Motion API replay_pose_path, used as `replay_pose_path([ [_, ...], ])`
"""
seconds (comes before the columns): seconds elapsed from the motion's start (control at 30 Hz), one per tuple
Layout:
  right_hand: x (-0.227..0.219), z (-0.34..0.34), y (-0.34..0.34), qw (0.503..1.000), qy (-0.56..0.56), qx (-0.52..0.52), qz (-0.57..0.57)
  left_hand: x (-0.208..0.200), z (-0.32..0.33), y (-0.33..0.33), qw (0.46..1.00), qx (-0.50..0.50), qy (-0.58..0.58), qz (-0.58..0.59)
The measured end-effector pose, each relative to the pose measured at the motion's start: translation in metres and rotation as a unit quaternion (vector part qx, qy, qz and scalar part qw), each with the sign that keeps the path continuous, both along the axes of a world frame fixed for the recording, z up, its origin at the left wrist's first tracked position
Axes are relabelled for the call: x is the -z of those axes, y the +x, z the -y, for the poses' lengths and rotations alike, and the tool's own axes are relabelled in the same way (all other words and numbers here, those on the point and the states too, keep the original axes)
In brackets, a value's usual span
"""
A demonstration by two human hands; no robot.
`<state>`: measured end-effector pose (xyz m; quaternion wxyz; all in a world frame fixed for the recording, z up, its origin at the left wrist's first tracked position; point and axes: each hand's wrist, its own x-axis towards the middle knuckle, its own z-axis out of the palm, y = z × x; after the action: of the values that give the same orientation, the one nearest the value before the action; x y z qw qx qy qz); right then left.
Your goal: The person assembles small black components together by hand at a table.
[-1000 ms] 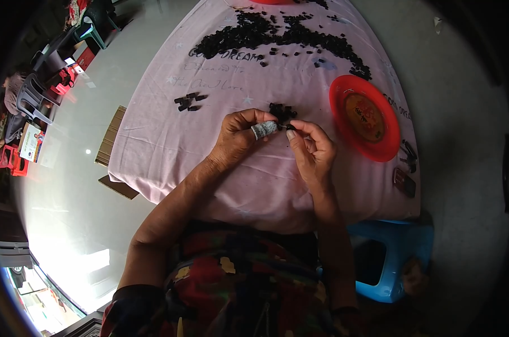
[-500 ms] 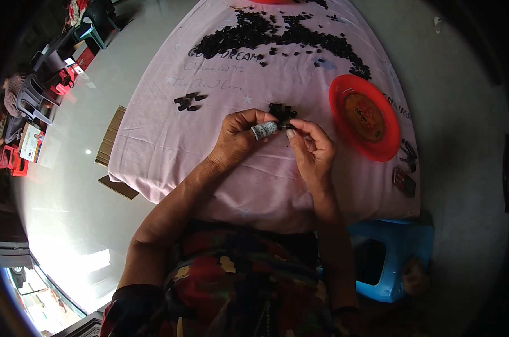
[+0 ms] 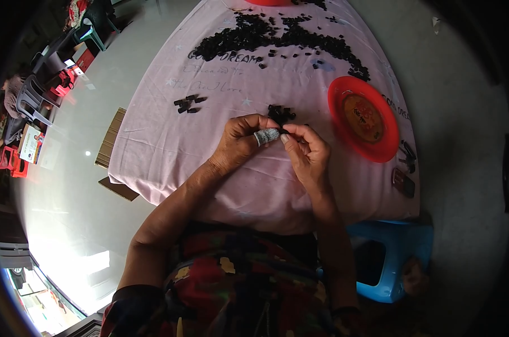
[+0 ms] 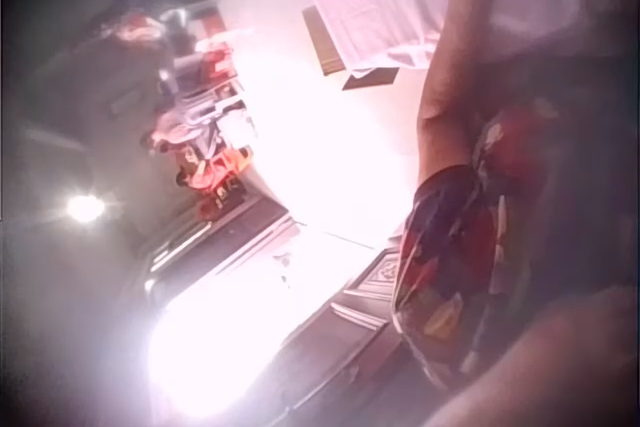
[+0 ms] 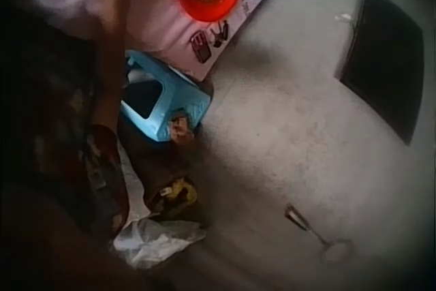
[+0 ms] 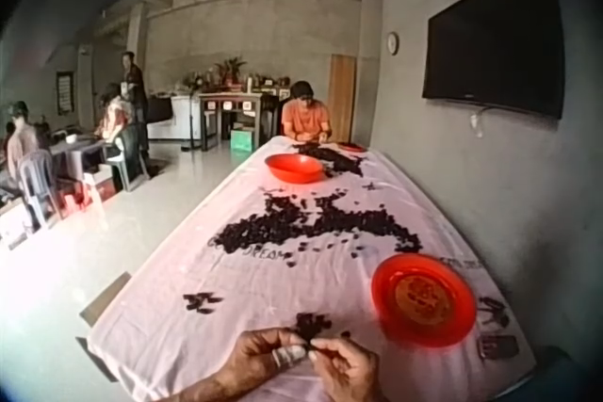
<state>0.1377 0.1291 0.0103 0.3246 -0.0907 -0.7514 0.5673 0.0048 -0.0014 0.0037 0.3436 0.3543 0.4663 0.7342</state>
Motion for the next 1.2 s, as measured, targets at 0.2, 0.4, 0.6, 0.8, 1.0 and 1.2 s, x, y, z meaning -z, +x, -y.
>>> replay_pose_path([
  [0.2,0.000,0.002,-0.001,1.000,0.003,0.001,0.005,-0.001,0.004,-0.002,1.000,0.004,-0.008,0.005],
  [0.4,0.004,-0.002,-0.005,0.993,-0.038,0.031,-0.105,-0.008,0.003,0.001,0.998,-0.004,-0.031,0.050],
  [0.6,0.007,-0.002,-0.004,0.999,-0.001,0.000,-0.051,-0.008,0.004,0.002,0.999,-0.005,-0.026,0.047],
  [0.8,0.007,0.000,-0.004,0.999,-0.009,-0.004,-0.053,-0.002,0.001,0.001,1.000,0.007,-0.013,0.006],
  [1.0,0.005,0.000,-0.001,1.000,-0.003,-0.003,-0.028,0.000,0.000,0.004,0.999,-0.020,-0.018,-0.034],
  [1.2,-0.003,0.002,0.001,1.000,0.020,0.016,0.015,0.003,0.002,0.000,0.998,-0.027,-0.032,-0.056],
])
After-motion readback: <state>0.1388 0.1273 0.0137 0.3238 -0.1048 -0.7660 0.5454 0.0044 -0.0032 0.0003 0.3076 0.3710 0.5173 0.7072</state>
